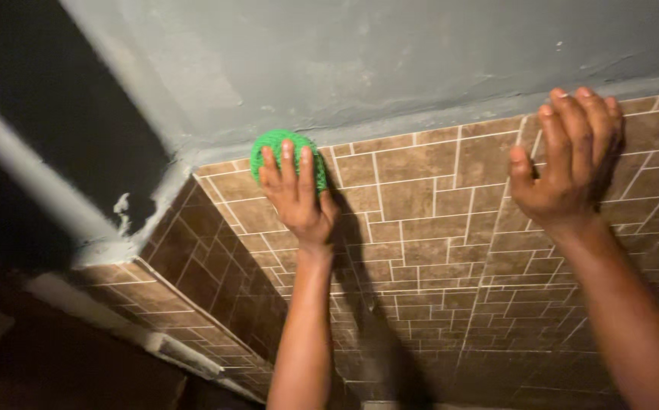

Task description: The person scrubs a tiled wall with a green sponge, moving methodically across the surface in horizontal and vertical strokes. The person uses both hands to apply pressure and wipe the tiles, focusing on the upper section near the ceiling line.

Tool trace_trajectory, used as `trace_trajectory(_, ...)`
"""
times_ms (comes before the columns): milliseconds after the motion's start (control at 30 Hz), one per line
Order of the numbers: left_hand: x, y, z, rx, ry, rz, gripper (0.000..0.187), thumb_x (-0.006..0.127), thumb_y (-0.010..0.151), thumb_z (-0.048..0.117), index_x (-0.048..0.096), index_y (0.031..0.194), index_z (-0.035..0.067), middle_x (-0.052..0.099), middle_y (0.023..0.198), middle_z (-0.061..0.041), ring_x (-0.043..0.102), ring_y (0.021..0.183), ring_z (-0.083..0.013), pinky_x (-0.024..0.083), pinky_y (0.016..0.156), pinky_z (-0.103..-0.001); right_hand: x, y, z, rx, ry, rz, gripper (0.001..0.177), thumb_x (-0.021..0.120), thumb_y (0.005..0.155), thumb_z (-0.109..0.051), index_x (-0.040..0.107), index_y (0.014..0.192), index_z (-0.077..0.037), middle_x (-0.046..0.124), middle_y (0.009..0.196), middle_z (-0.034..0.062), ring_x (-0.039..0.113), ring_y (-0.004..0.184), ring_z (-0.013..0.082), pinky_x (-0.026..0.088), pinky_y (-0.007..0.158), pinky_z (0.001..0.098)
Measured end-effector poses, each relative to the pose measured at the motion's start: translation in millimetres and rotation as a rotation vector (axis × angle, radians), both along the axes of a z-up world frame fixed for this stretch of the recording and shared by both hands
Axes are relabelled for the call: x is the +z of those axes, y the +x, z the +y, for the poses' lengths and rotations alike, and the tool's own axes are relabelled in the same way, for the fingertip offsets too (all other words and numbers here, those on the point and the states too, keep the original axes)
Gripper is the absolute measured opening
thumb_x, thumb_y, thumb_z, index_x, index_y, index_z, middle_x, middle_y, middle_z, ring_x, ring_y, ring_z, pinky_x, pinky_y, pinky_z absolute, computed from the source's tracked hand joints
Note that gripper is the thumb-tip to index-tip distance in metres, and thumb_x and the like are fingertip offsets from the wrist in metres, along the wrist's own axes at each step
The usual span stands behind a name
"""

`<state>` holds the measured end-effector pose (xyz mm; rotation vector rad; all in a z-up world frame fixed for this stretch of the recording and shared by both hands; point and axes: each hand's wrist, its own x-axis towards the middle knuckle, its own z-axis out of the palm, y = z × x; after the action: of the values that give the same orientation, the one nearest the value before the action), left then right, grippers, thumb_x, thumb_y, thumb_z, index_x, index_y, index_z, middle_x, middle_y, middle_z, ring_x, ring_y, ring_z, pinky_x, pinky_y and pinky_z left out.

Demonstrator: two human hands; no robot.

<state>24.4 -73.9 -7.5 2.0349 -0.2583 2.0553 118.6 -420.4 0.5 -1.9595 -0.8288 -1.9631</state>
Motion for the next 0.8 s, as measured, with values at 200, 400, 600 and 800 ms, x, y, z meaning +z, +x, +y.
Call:
trace_trajectory(200, 0, 12, -81, -0.046, 0.012, 0.041, 0.047, 0.047, 0.108, 0.032, 0.057, 0.148, 0.009, 0.046, 0.161, -0.013, 0.034, 0.157, -0.041, 0.025, 0.13, -0.058, 6, -15, 1, 0.044, -0.011, 0.008, 0.05, 0.048, 0.116, -0.036, 0.061, 0.137, 0.007, 0.06, 0.143, 0.0241, 0.052, 0.14, 0.0426, 0.035, 0.122, 0.0612)
trace_trajectory(400, 0, 31, -171, -0.072, 0.089, 0.149, 0.043, 0.047, 0.108, 0.016, 0.059, 0.149, 0.01, 0.047, 0.162, -0.014, 0.037, 0.157, -0.0394, 0.025, 0.131, -0.053, 20, -27, -2, 0.137, -0.011, 0.059, 0.042, 0.049, 0.111, -0.025, 0.06, 0.137, 0.007, 0.059, 0.144, 0.0231, 0.052, 0.139, 0.0423, 0.035, 0.121, 0.0592)
trace_trajectory(600, 4, 44, -248, -0.123, 0.137, 0.166, 0.044, 0.048, 0.108, 0.018, 0.055, 0.151, 0.008, 0.045, 0.161, -0.016, 0.036, 0.155, -0.0385, 0.022, 0.129, -0.05, 22, -38, -44, 0.294, -0.053, 0.202, 0.04, 0.053, 0.105, -0.008, 0.061, 0.141, 0.008, 0.056, 0.152, 0.0226, 0.047, 0.147, 0.044, 0.032, 0.127, 0.0601)
trace_trajectory(800, 5, 62, -317, -0.098, 0.259, 0.25, 0.053, 0.042, 0.103, 0.005, 0.052, 0.155, 0.01, 0.044, 0.164, -0.013, 0.036, 0.157, -0.0355, 0.021, 0.131, -0.046, 0, -7, -153, 0.079, 0.058, 0.188, 0.044, 0.054, 0.109, -0.01, 0.054, 0.149, 0.008, 0.044, 0.162, 0.0258, 0.028, 0.156, 0.0489, 0.02, 0.131, 0.0634)
